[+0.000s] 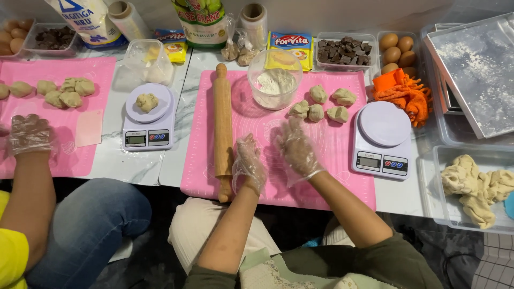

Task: Rolling out small portions of dough with a rolling pin, adding chocolate chips as filling, and folding them into shapes.

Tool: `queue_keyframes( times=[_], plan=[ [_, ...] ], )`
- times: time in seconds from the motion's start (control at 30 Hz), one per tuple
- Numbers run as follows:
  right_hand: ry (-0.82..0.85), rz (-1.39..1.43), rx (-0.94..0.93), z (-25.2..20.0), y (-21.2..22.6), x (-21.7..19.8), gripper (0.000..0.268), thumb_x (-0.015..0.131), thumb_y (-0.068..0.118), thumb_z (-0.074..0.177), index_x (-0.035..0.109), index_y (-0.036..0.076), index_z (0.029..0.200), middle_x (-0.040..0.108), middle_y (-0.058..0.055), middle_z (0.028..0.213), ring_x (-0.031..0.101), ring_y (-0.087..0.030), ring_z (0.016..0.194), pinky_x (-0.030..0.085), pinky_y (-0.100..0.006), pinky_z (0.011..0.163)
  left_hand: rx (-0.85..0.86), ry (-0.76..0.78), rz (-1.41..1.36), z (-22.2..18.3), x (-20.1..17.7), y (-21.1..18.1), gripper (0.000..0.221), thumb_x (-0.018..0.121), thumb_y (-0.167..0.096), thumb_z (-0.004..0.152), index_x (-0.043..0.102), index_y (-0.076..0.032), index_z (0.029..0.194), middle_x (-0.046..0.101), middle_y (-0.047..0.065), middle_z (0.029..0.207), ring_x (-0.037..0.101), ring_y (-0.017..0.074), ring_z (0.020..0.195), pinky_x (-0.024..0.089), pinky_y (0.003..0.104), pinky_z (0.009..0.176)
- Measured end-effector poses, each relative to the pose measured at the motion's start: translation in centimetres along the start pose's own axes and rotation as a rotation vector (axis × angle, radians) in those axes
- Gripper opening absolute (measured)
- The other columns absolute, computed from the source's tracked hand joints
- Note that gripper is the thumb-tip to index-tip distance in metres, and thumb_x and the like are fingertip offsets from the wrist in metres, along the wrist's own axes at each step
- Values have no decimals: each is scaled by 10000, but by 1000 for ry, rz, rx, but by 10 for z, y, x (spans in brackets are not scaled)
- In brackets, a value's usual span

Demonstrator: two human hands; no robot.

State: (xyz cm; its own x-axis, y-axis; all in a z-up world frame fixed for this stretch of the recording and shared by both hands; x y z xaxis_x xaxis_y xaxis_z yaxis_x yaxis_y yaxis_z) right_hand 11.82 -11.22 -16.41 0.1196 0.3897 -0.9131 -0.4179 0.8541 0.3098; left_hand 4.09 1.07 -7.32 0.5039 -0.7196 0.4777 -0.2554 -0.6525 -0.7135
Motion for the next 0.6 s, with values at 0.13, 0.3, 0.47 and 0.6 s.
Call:
queue_keyframes(
  times=[0.13,0.3,0.47,0.6],
  plan=[
    [-64,-206,-314,-44,68,-51,476,425,195,805,397,40,1254,323,-167,1340,262,-328,1263,209,-460,1035,97,-14,-33,5,0,5,597,146,-465,879,236,-97,1340,114,162,1414,106,319,1299,52,420,1073],
    [111,-105,-156,-56,49,-92,583,415,56,764,277,47,1330,252,-192,1378,265,-358,1247,258,-467,992,71,10,142,3,2,4,612,110,-518,865,279,-165,1335,168,133,1412,140,340,1286,81,458,1067],
    [268,627,339,-36,14,-106,504,368,428,845,273,332,1330,406,86,1303,393,-148,1179,326,-313,979,9,57,86,-15,14,9,678,192,-574,832,331,-120,1315,206,198,1391,146,404,1274,80,501,1048],
    [175,680,375,-39,-3,-105,438,435,313,859,439,203,1283,581,-46,1105,553,-204,998,447,-324,836,-32,130,-15,14,9,43,748,260,-552,848,244,24,1323,134,233,1401,154,404,1277,125,456,1057]
  ],
)
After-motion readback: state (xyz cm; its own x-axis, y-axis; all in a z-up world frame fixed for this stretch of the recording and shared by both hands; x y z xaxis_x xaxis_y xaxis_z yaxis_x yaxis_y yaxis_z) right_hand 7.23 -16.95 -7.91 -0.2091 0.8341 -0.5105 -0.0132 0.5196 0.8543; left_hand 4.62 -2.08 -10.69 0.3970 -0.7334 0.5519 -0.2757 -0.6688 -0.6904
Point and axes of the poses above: each hand's wrist, its own z-axis towards the middle knuckle, its own x-axis out of the palm, y = z × x, the point moved 4 cm from there along z, towards the middle knuckle
